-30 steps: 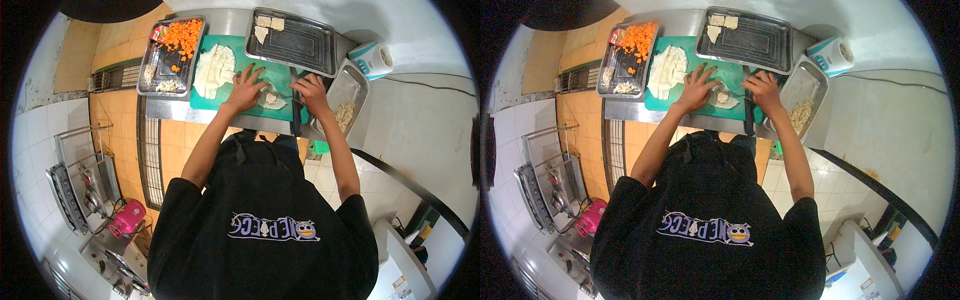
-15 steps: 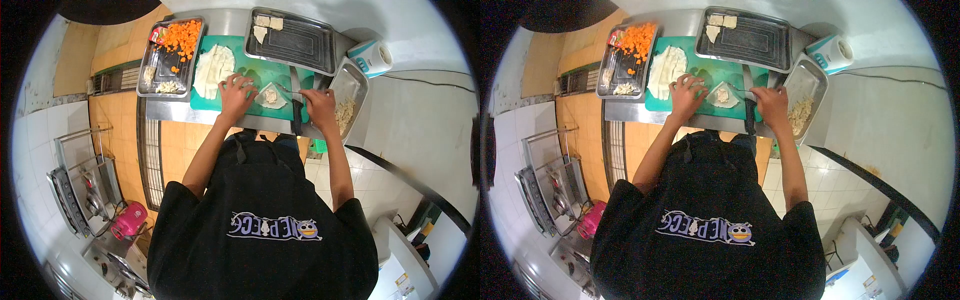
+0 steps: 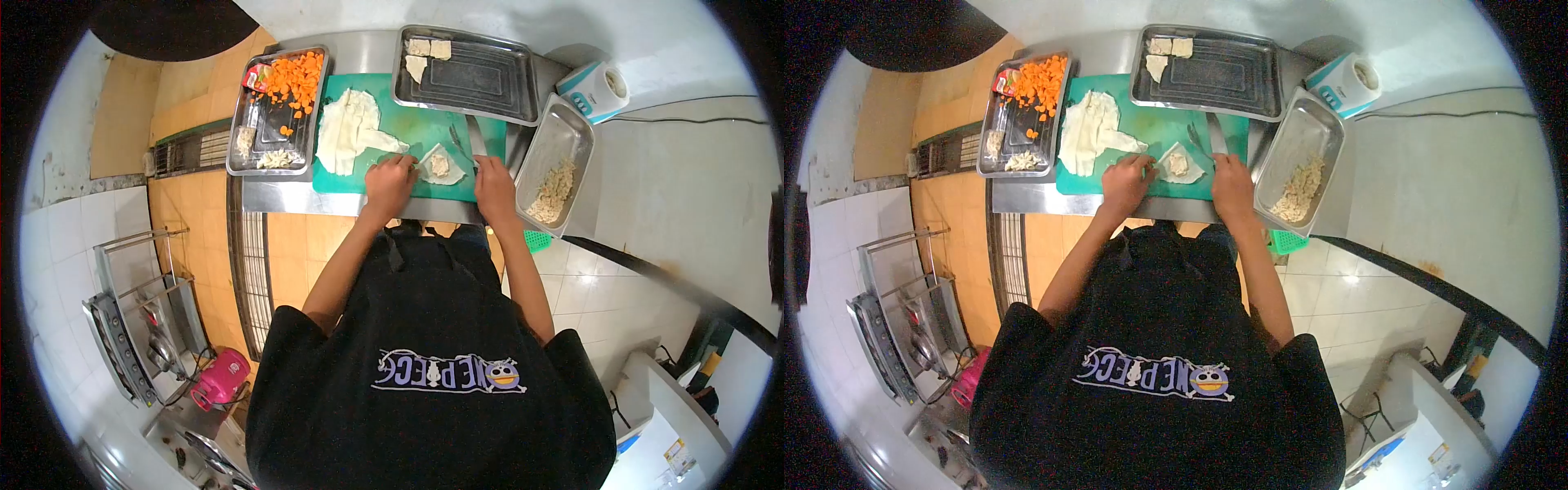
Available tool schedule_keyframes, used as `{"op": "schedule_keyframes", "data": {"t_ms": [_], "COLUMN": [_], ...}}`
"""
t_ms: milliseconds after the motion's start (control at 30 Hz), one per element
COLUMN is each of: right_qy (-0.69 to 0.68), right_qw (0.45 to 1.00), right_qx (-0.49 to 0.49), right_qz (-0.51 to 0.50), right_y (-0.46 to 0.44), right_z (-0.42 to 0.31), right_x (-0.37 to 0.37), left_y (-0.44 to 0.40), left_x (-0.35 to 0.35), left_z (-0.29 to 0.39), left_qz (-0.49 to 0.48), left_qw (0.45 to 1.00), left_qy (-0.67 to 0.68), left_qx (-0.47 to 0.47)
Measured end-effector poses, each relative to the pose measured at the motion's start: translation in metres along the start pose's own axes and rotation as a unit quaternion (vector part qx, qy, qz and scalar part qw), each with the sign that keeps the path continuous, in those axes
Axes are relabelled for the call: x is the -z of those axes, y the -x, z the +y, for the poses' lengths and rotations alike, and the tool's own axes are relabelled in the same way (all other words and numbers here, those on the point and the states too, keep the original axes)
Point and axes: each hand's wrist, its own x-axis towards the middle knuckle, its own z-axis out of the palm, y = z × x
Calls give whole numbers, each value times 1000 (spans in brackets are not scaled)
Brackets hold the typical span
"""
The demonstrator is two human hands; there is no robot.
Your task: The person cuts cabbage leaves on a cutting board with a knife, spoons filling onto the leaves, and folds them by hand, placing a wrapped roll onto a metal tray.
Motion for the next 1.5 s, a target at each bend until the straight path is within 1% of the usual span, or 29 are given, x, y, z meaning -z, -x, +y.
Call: {"op": "schedule_keyframes", "data": {"t_ms": [33,100,167,200,333,367,400,433,500,533,600,667,700,800,867,900,1033,1100,1133,1200,1300,1367,1500], "right_qy": [0,17,10,3,6,54,102,101,144,144,129,122,114,90,94,97,90,83,84,73,74,66,54], "right_qw": [1000,999,999,999,999,998,994,994,989,989,991,992,992,995,993,992,992,990,990,986,983,982,979], "right_qx": [-2,-23,-28,-31,-37,-27,-17,-19,19,19,16,31,45,48,64,79,83,109,110,148,163,178,197], "right_qz": [3,-28,-27,-27,-24,-32,-39,-38,21,22,-5,-5,-4,-15,-13,-11,-13,-19,-20,-21,-31,-23,-15], "right_y": [-1,-3,-7,-8,-10,-10,-8,-6,-3,-1,5,11,14,18,17,17,16,14,14,12,13,11,6], "right_z": [0,-1,0,0,-4,-7,-8,-10,-12,-13,-13,-13,-14,-14,-11,-10,-8,-8,-9,-11,-17,-19,-20], "right_x": [-2,-6,-10,-11,-8,-6,-5,-5,-6,-7,-7,-8,-9,-11,-14,-16,-18,-17,-17,-16,-14,-14,-17], "left_y": [-2,-6,-9,-11,-14,-14,-14,-15,-15,-14,-14,-14,-14,-15,-15,-15,-16,-17,-16,-16,-17,-18,-20], "left_x": [1,0,-4,-4,-4,-5,-4,-3,-2,-2,-3,-3,-4,-7,-9,-8,-4,-3,-4,-3,-2,-2,-2], "left_z": [1,3,4,6,5,4,5,6,7,6,6,7,6,2,-2,-3,-5,-6,-8,-8,-5,-5,-1], "left_qz": [-14,-30,-68,-69,-107,-115,-116,-116,-116,-105,-95,-76,-76,-93,-81,-81,-83,-84,-76,-67,-58,-51,-53], "left_qw": [1000,999,996,996,989,986,987,986,986,989,990,992,992,988,982,982,979,976,978,979,977,972,969], "left_qy": [-3,-8,5,5,11,16,15,11,7,14,20,16,17,25,99,100,115,123,124,125,134,178,205], "left_qx": [8,14,62,60,102,116,114,116,116,108,99,97,97,124,135,135,146,157,151,145,153,145,130]}}
